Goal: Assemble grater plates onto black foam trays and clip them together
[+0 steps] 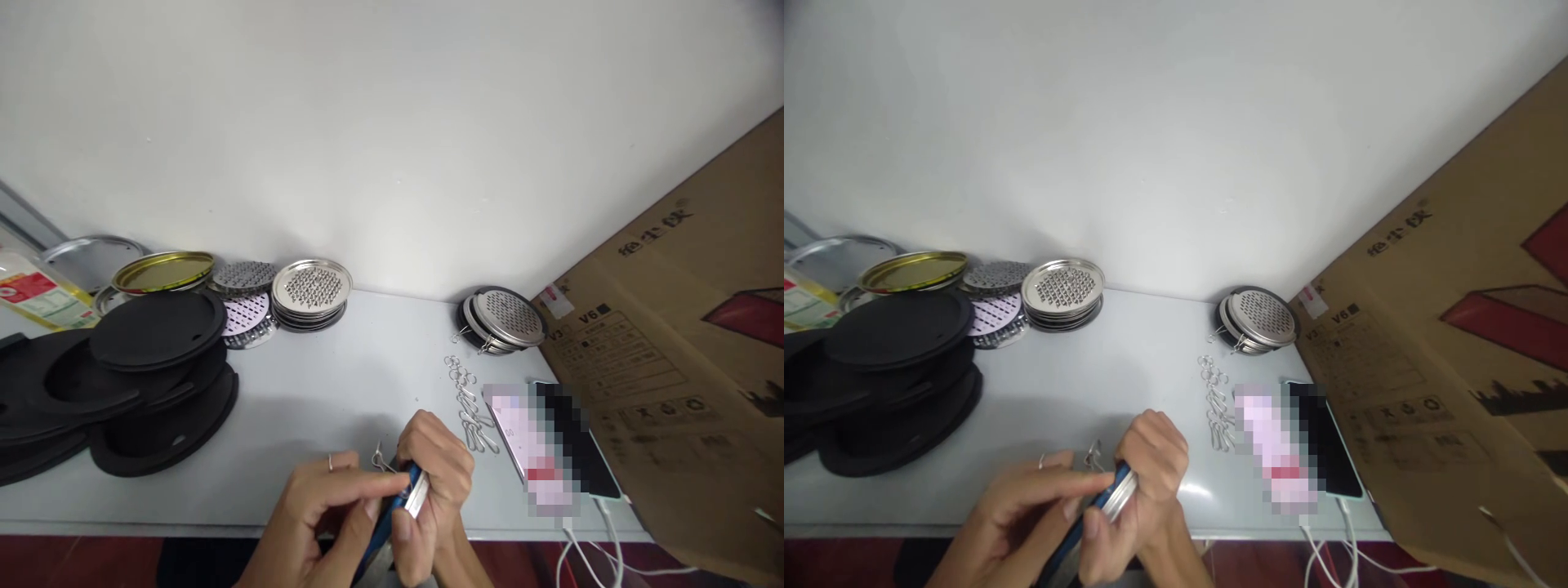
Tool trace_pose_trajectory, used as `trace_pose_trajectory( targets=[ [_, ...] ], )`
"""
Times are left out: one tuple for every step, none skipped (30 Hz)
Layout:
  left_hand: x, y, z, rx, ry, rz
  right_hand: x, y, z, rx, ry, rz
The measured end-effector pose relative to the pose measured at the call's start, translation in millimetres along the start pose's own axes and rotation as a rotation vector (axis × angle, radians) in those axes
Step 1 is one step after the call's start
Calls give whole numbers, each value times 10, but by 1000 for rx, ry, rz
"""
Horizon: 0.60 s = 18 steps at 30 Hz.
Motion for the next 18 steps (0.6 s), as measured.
trace_pose_trajectory(
  targets=[
    [-30,-6,-4,-13,-36,-25,-10,26,1,-3,-7,0],
    [-60,-19,-14,-20,-72,-32,-12,56,1,-10,-3,-5],
    [-90,-38,-28,-18,-101,-20,-8,88,0,-22,2,-10],
    [-119,-62,-44,-2,-115,2,-1,118,-4,-37,2,-14],
    [-145,-88,-61,26,-114,33,6,146,-10,-53,-1,-20],
    [-169,-115,-77,62,-109,72,12,171,-17,-68,-4,-31],
    [-191,-141,-93,101,-110,116,15,192,-24,-86,-11,-49],
    [-214,-163,-107,137,-121,155,16,212,-31,-117,-17,-83],
    [-239,-180,-114,164,-129,187,15,232,-37,-161,-18,-128],
    [-267,-191,-113,181,-133,209,12,251,-42,-211,-15,-179],
    [-300,-195,-109,187,-146,214,9,270,-49,-263,-13,-229],
    [-335,-193,-103,187,-167,203,7,290,-55,-310,-8,-276],
    [-372,-187,-99,180,-196,180,6,310,-62,-349,-1,-317],
    [-407,-179,-97,167,-229,154,6,330,-68,-381,6,-351],
    [-439,-173,-100,155,-257,128,9,351,-73,-409,11,-381],
    [-464,-167,-105,148,-273,106,14,373,-77,-445,16,-415],
    [-483,-164,-113,146,-276,87,20,394,-78,-486,23,-447],
    [-494,-161,-121,147,-266,72,27,413,-77,-528,28,-476]
  ],
)
Point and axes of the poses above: each hand's wrist, its own x-axis away from the middle knuckle, its own z-axis out of the back of the hand, y = z × x, the point moved 2 cm from there along -x, towards the middle knuckle, and after that the axes turned 12 degrees about -x, right-handed, at the moved point
